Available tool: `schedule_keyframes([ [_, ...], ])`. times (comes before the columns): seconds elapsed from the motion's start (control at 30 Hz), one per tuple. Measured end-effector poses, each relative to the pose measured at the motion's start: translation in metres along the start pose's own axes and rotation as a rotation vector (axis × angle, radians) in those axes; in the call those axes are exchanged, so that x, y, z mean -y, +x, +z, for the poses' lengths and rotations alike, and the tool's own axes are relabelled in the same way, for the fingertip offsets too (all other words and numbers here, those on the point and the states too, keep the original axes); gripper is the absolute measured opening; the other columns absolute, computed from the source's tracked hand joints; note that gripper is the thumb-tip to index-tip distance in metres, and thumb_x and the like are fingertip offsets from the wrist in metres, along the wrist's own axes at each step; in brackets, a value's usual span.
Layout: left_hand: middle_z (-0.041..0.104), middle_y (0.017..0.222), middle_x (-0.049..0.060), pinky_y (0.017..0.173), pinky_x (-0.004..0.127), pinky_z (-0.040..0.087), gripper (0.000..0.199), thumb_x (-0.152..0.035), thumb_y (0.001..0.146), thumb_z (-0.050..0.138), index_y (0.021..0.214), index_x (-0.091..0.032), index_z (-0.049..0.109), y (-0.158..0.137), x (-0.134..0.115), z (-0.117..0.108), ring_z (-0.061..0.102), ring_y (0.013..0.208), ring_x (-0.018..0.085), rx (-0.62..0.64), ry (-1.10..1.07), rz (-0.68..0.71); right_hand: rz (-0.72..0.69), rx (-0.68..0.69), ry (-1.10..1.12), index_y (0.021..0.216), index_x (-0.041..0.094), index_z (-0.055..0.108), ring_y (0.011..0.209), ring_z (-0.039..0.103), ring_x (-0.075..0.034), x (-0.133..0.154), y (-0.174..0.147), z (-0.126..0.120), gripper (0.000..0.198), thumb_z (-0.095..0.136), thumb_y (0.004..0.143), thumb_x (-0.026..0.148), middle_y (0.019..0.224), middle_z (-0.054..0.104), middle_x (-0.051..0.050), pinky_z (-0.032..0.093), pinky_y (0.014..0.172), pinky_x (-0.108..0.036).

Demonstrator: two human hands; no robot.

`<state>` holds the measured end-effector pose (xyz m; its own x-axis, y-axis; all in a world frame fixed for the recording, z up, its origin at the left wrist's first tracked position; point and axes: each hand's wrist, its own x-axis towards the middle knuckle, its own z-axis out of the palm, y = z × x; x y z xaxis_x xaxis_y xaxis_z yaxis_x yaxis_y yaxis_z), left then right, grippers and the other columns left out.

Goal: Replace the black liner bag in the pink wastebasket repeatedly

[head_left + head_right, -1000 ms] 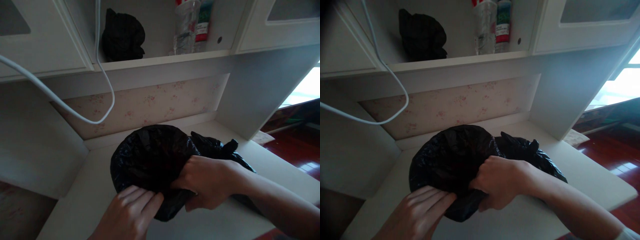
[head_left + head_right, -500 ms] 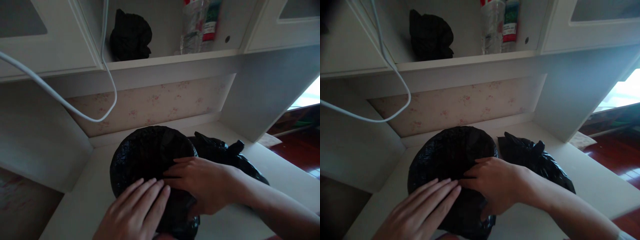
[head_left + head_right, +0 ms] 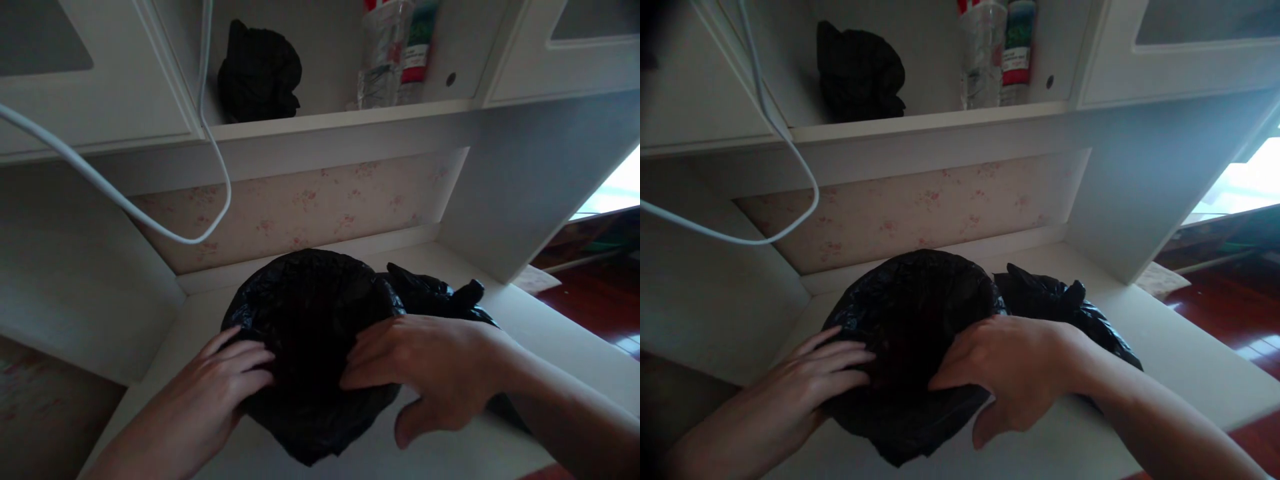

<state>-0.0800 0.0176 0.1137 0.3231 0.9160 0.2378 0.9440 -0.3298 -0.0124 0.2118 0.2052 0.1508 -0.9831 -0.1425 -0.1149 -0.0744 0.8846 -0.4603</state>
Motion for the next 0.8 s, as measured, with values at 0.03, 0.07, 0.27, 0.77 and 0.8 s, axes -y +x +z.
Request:
schedule_keyframes([
  [0.03, 0.075, 0.133, -0.001, 0.116, 0.043, 0.047, 0.058, -0.005, 0.081, 0.059, 0.127, -0.038, 0.073, -0.003, 0.0, -0.002, 0.069, 0.124, 0.023, -0.003, 0.049, 0.013, -0.022, -0.03, -0.003, 0.145, 0.02, 0.062, 0.131, 0.063, -0.026, -0.002, -0.003, 0.0, 0.061, 0.077, 0.087, 0.034, 0.136, 0.072, -0.01, 0.043, 0.114, -0.039],
  [0.07, 0.072, 0.138, 0.001, 0.114, 0.043, 0.049, 0.06, -0.011, 0.083, 0.064, 0.137, -0.037, 0.066, -0.005, -0.005, -0.003, 0.067, 0.128, 0.026, -0.007, 0.083, 0.047, -0.021, -0.052, -0.025, 0.15, 0.02, 0.057, 0.141, 0.055, -0.028, -0.005, -0.006, 0.0, 0.069, 0.078, 0.086, 0.035, 0.146, 0.065, -0.011, 0.033, 0.124, -0.043],
  [0.27, 0.082, 0.109, 0.005, 0.078, 0.029, 0.058, 0.04, -0.041, 0.109, 0.044, 0.131, -0.016, 0.066, 0.025, -0.079, 0.024, 0.077, 0.089, 0.018, -0.243, -0.02, 0.202, 0.179, -0.057, -0.271, 0.152, 0.025, 0.056, 0.154, 0.034, -0.045, -0.032, -0.004, 0.008, 0.093, 0.09, 0.067, 0.035, 0.16, 0.048, -0.019, 0.004, 0.125, -0.073],
  [0.77, 0.064, 0.146, 0.002, 0.112, 0.041, 0.05, 0.051, -0.013, 0.098, 0.052, 0.147, -0.028, 0.056, -0.012, -0.004, -0.004, 0.055, 0.139, 0.023, -0.095, 0.194, 0.042, 0.074, -0.118, -0.234, 0.142, 0.024, 0.063, 0.141, 0.055, -0.03, -0.017, -0.012, 0.006, 0.065, 0.085, 0.081, 0.029, 0.146, 0.064, -0.011, 0.006, 0.131, -0.056],
  [0.8, 0.063, 0.148, 0.002, 0.11, 0.041, 0.052, 0.052, -0.02, 0.099, 0.054, 0.151, -0.026, 0.052, -0.009, -0.014, -0.005, 0.053, 0.141, 0.024, -0.101, 0.201, 0.055, 0.084, -0.12, -0.257, 0.142, 0.023, 0.063, 0.14, 0.055, -0.031, -0.018, -0.009, 0.006, 0.064, 0.084, 0.081, 0.029, 0.145, 0.065, -0.012, 0.004, 0.131, -0.057],
])
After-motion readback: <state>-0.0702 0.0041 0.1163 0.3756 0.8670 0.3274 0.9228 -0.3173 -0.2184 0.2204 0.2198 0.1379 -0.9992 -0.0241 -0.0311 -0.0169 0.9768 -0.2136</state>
